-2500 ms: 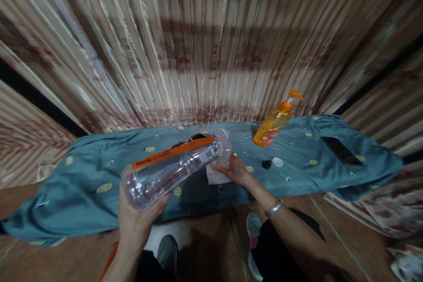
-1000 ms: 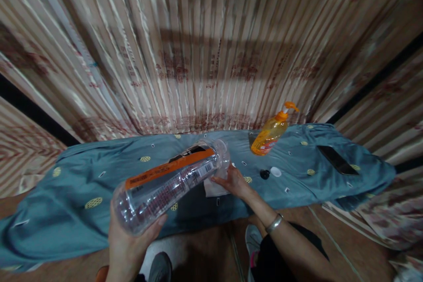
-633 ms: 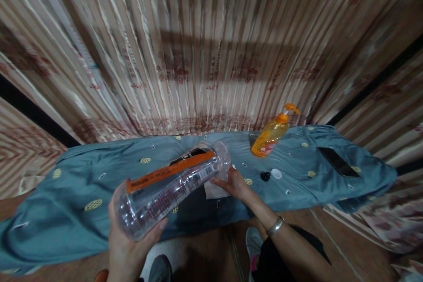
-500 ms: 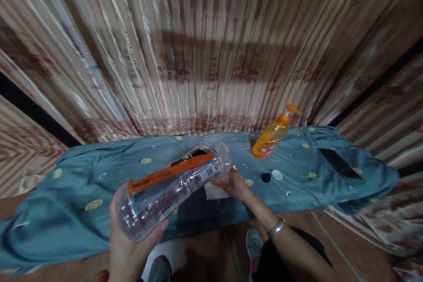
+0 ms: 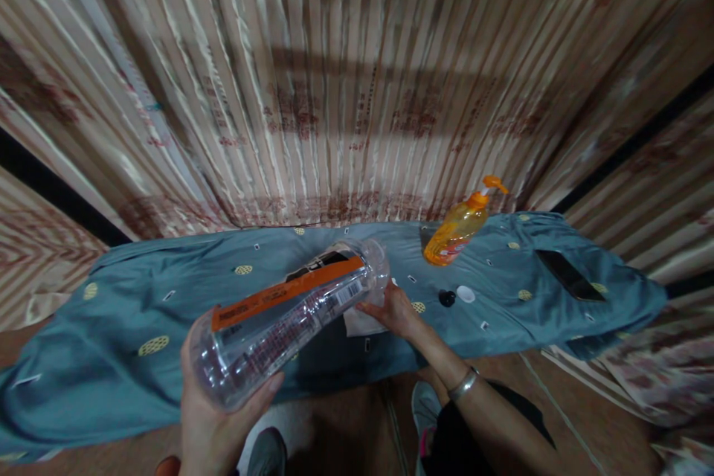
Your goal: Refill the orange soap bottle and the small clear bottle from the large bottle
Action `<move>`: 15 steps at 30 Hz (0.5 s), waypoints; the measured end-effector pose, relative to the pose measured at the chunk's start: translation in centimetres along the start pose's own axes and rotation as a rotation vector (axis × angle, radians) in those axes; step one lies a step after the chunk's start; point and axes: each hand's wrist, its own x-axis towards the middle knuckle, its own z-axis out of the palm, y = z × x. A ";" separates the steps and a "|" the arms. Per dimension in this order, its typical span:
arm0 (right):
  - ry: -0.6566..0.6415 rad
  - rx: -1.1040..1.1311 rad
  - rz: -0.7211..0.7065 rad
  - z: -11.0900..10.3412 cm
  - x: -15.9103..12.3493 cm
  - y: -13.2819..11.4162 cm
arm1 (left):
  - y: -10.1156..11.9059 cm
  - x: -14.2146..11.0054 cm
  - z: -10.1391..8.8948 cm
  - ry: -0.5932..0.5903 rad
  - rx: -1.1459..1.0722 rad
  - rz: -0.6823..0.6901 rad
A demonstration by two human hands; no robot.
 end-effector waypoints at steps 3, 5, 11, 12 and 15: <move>-0.021 0.004 0.009 -0.3 0.0 -0.4 | -0.3 0.0 -0.1 -0.014 0.008 0.018; -0.034 0.010 0.007 -0.4 0.1 -0.5 | -0.4 0.0 -0.2 -0.016 0.005 0.024; -0.003 0.027 -0.001 -0.3 0.1 -0.5 | -0.2 0.0 -0.2 -0.002 0.028 0.039; 0.003 0.022 0.003 -0.2 0.1 -0.5 | -0.2 -0.1 -0.2 -0.005 0.034 0.036; 0.014 0.008 0.007 -0.2 0.0 -0.4 | -0.5 -0.1 -0.2 -0.006 0.048 0.045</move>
